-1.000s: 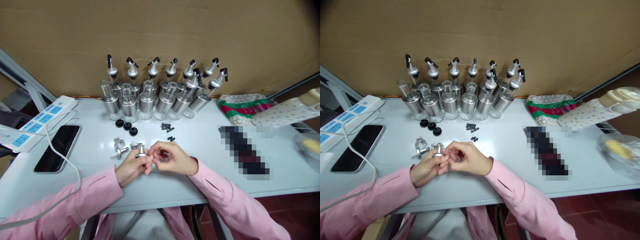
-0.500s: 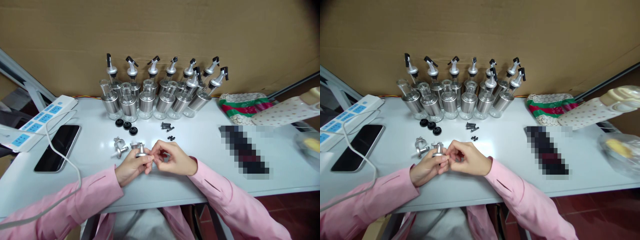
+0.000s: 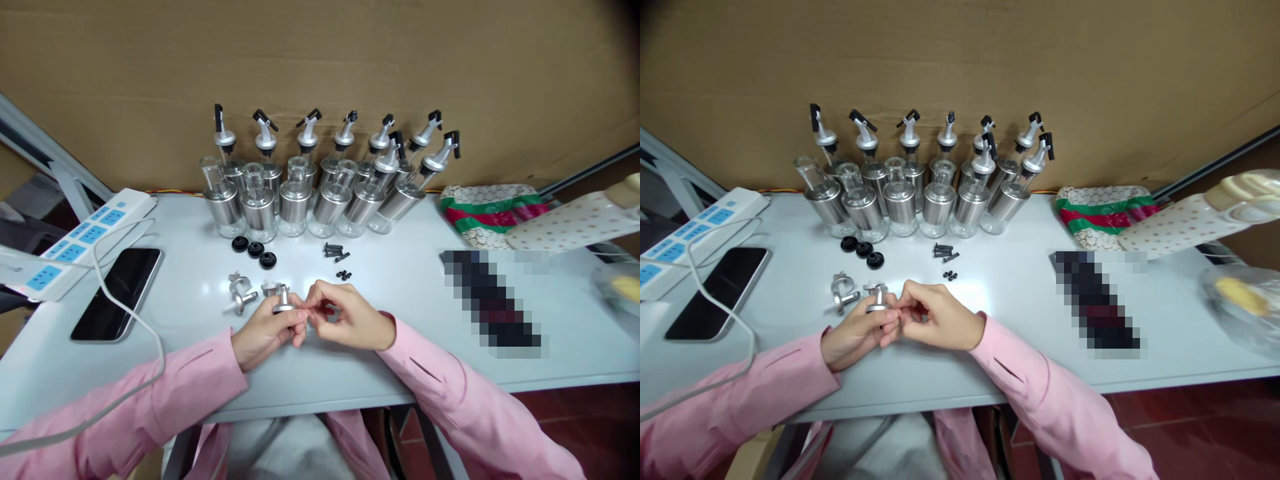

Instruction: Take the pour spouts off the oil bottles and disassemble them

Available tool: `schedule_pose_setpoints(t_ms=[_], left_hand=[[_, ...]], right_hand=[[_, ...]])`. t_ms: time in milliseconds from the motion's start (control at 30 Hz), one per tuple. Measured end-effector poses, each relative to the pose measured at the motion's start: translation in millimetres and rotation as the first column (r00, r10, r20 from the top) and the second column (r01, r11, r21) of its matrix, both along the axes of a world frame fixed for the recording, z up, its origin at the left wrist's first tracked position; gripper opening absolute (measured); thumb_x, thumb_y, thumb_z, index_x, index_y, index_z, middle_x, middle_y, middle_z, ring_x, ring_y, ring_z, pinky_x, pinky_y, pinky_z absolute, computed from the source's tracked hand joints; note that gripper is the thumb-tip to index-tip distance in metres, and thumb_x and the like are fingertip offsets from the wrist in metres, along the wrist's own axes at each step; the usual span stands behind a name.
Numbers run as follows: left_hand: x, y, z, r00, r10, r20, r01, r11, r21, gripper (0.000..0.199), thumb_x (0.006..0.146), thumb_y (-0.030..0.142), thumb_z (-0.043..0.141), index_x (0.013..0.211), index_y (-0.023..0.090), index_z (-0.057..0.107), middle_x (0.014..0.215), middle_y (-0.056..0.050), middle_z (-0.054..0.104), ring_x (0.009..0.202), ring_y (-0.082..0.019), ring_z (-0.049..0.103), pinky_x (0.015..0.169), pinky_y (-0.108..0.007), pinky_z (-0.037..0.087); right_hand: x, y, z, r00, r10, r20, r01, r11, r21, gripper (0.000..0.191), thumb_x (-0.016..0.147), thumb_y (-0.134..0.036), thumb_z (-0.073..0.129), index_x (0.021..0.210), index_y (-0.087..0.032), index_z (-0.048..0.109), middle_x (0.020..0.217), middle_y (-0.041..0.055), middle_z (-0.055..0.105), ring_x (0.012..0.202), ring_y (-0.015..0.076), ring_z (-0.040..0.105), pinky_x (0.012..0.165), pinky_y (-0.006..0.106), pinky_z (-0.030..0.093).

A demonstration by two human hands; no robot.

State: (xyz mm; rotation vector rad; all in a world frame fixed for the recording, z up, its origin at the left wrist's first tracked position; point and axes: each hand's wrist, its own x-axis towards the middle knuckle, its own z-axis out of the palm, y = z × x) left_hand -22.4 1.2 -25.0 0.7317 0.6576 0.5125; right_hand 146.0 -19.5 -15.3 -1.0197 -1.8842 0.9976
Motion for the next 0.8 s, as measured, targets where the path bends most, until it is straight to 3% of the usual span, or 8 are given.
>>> schedule_pose_setpoints(t_ms=[367,567,800], left_hand=[[1,1,0.7,0.999,0.030,0.030,-0.028,0.998,-0.057,0.020,0.068,0.024,0.070,0.066,0.013,0.053,0.051,0.006,0.049,0.043,-0.005,0.047,0.050,-0.021,0.034],[1,2,1.5,0.999,0.032,0.043,-0.029,0.997,-0.066,0.019,0.067,0.024,0.070,0.069,0.012,0.055,0.051,0.005,0.051,0.043,-0.006,0.047,0.051,-0.022,0.033],[0,2,1.8,0.999,-0.010,0.036,0.011,1.000,-0.023,0.025,0.062,0.022,0.075,0.062,0.014,0.051,0.047,0.006,0.049,0.043,-0.006,0.045,0.050,-0.021,0.031]], right_hand=[[5,3,10.0,0.998,-0.065,-0.007,0.064,0.998,-0.023,0.007,0.078,-0.013,0.049,0.077,-0.016,0.056,0.065,0.0007,0.062,0.056,0.0090,0.056,0.054,0.020,0.045],[9,6,9.4,0.999,0.001,-0.050,-0.007,0.993,-0.114,0.010,0.083,-0.017,0.053,0.080,-0.013,0.061,0.066,0.0023,0.066,0.056,0.0094,0.060,0.056,0.021,0.048],[8,6,7.6,0.990,-0.023,-0.143,-0.003,0.984,-0.176,0.009,0.080,-0.022,0.063,0.074,-0.014,0.062,0.058,-0.0013,0.064,0.053,0.0086,0.060,0.056,0.019,0.048]])
